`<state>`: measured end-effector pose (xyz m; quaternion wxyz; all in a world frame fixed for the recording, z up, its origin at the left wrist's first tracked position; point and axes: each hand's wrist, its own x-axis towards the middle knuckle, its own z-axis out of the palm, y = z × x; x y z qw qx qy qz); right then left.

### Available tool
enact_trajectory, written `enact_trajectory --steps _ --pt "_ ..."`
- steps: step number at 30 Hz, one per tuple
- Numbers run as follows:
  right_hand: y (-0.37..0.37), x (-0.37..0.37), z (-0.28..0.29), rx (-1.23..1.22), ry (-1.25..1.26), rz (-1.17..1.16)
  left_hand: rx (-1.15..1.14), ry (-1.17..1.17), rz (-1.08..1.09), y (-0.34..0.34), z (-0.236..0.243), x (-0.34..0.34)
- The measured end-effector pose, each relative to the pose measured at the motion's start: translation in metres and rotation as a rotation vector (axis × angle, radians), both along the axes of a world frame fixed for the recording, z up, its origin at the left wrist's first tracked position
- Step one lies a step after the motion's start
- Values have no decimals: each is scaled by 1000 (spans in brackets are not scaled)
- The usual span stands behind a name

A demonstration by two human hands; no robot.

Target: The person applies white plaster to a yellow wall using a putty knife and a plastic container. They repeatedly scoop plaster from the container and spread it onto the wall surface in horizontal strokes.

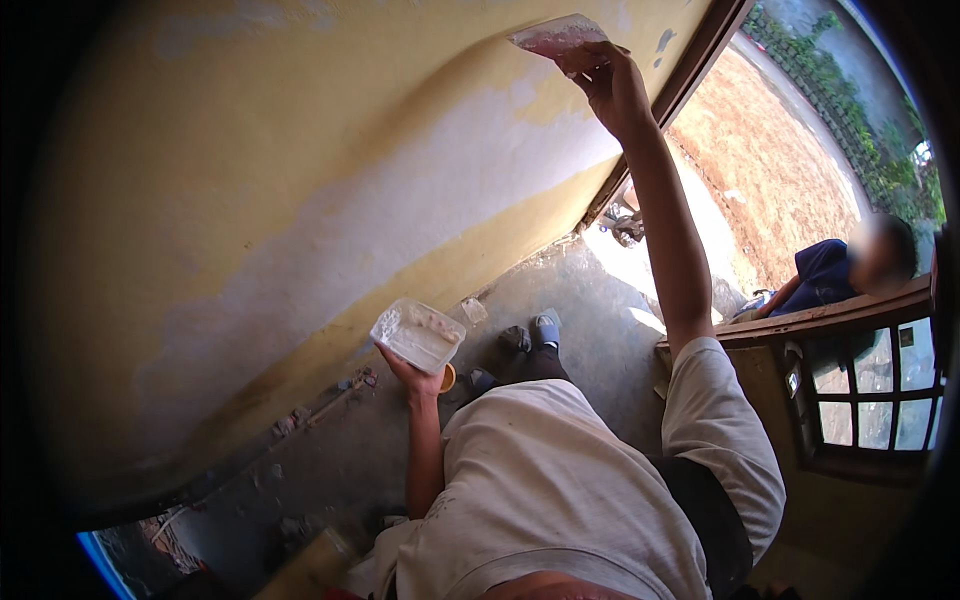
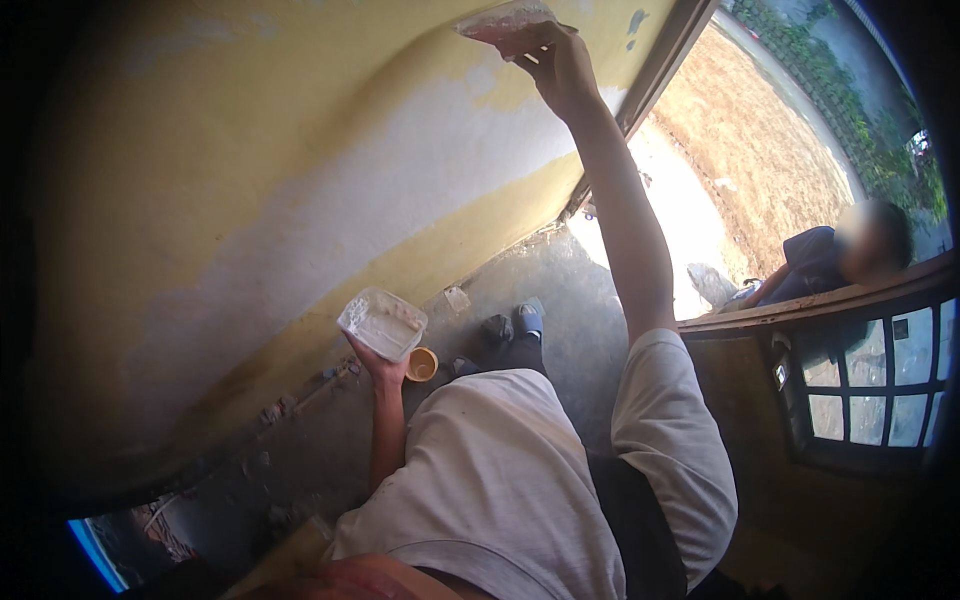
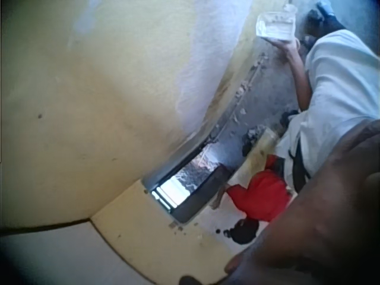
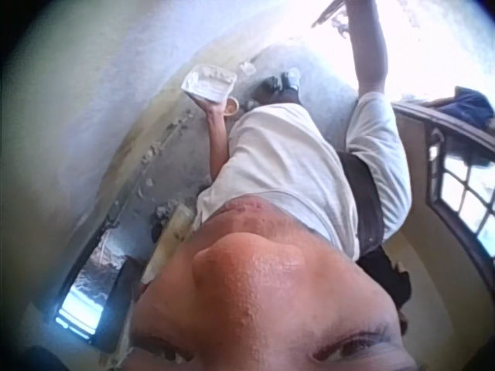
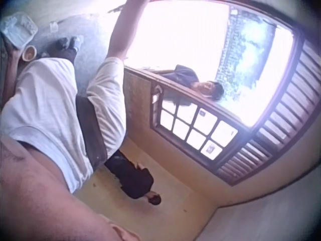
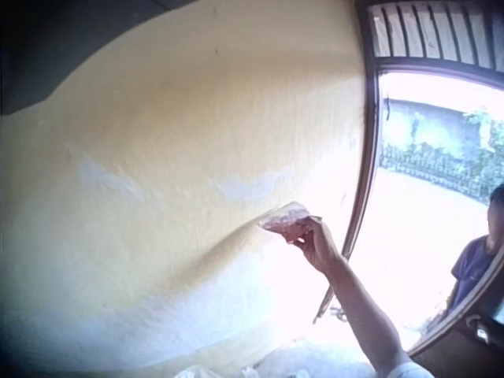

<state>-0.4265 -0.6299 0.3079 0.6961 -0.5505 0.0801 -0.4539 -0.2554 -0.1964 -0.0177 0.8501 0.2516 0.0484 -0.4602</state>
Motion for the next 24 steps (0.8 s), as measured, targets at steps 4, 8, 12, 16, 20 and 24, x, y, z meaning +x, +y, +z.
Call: enact_trajectory --steps 4,8,12,16,20,24 --pt "30 -2 -124 305 324 -103 9 -18 21 0 1 -6" --pt "33 15 -188 367 353 116 26 -37 34 -1 6 -5" --pt "0 56 -105 472 250 -12 35 -12 6 2 8 -2" --pt "38 34 -48 296 120 -65 57 -13 67 18 2 0" --pt "35 -4 -84 132 177 -236 67 -25 63 10 8 -6" --pt "-9 1 -158 26 683 -639 15 -21 40 1 -4 -3"
